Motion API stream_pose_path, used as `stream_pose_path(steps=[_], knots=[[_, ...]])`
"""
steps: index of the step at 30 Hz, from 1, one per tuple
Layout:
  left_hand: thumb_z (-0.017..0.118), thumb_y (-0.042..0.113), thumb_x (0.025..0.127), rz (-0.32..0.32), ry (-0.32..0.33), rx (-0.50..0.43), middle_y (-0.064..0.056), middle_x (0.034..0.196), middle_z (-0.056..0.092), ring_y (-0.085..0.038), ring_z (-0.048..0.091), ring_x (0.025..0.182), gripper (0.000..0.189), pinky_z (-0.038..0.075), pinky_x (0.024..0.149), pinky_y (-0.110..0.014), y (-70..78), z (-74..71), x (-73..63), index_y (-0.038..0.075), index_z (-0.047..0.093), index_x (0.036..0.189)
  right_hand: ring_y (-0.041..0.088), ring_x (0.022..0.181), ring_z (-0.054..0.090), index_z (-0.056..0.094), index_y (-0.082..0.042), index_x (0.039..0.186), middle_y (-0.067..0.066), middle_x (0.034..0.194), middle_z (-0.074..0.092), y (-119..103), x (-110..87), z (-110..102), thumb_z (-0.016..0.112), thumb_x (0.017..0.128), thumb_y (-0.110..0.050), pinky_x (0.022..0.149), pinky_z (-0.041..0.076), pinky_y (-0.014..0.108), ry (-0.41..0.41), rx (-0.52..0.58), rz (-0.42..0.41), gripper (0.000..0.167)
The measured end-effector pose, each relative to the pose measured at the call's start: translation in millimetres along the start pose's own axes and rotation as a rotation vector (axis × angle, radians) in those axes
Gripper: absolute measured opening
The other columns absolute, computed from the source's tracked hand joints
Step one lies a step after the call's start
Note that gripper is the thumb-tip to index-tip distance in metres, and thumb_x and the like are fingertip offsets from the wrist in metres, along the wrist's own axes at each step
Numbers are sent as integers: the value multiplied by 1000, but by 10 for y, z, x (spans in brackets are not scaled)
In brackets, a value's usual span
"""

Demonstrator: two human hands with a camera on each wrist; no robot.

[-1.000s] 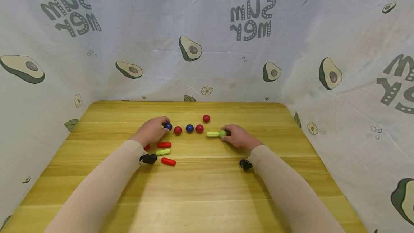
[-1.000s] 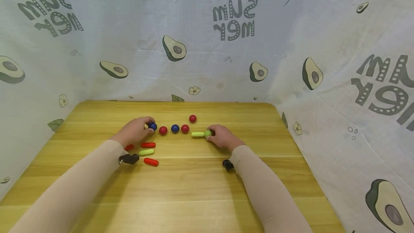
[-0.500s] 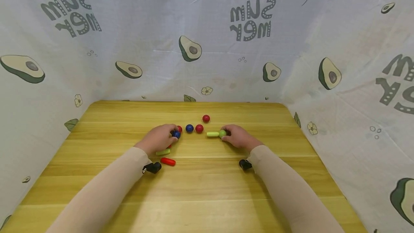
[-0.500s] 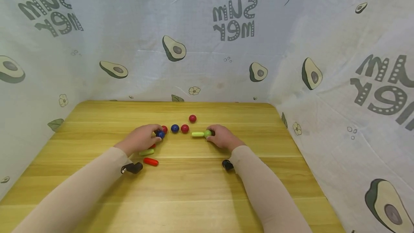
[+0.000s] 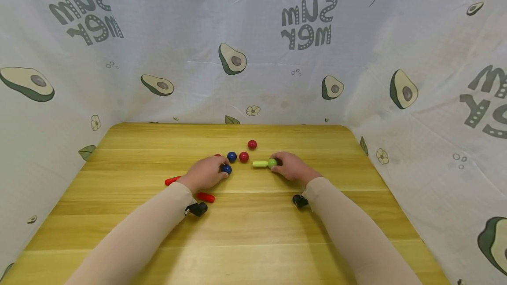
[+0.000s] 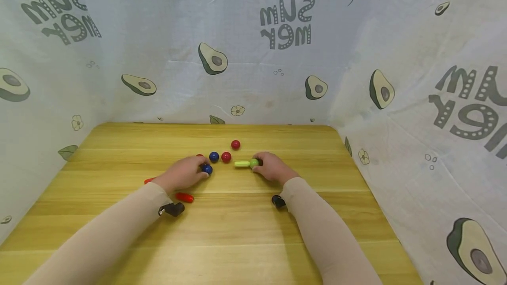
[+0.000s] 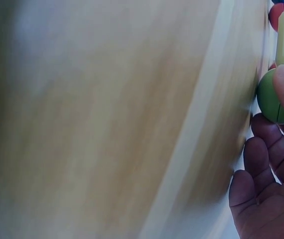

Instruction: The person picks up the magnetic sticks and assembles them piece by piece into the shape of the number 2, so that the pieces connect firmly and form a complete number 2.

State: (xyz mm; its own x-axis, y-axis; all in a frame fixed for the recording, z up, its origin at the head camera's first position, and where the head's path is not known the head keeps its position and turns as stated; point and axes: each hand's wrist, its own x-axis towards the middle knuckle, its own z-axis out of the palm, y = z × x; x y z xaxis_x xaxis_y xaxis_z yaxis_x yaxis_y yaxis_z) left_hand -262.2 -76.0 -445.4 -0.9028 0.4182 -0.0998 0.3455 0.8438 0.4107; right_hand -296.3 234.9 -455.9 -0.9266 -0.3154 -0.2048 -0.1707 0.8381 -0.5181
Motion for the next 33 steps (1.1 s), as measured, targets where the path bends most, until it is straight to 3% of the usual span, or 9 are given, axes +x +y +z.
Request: stream_pose_path(steps=[11, 16, 26, 33], knots=[[67, 35, 105, -6, -24, -18, -9, 143, 65, -25, 64, 127, 44, 51, 113, -48, 232, 138, 96, 15, 60, 144, 23, 105, 60, 66, -6, 132, 9, 118, 67, 1, -18, 20, 68, 104, -20, 102, 51, 46, -3, 12, -16, 32], [66, 34, 105, -6, -27, -33, -7, 139, 67, -23, 64, 121, 41, 52, 111, -47, 283, 178, 133, 16, 61, 141, 23, 105, 60, 66, -5, 132, 9, 118, 67, -18, -38, 21, 68, 104, -19, 101, 51, 45, -7, 18, -10, 31], [65, 33, 106, -8, -35, -21, -6, 148, 62, -24, 60, 134, 47, 48, 117, -47, 379, 222, 198, 15, 57, 148, 21, 103, 60, 67, -5, 130, 8, 115, 68, -28, -52, 27, 70, 103, -20, 101, 52, 45, -9, -14, -27, 31], [64, 32, 106, 14, -21, -5, -6, 147, 63, -24, 61, 130, 45, 49, 115, -46, 432, 250, 241, 15, 57, 148, 21, 105, 62, 67, -4, 132, 8, 117, 69, -46, -66, 36, 71, 102, -21, 102, 52, 46, -10, -26, -46, 34]])
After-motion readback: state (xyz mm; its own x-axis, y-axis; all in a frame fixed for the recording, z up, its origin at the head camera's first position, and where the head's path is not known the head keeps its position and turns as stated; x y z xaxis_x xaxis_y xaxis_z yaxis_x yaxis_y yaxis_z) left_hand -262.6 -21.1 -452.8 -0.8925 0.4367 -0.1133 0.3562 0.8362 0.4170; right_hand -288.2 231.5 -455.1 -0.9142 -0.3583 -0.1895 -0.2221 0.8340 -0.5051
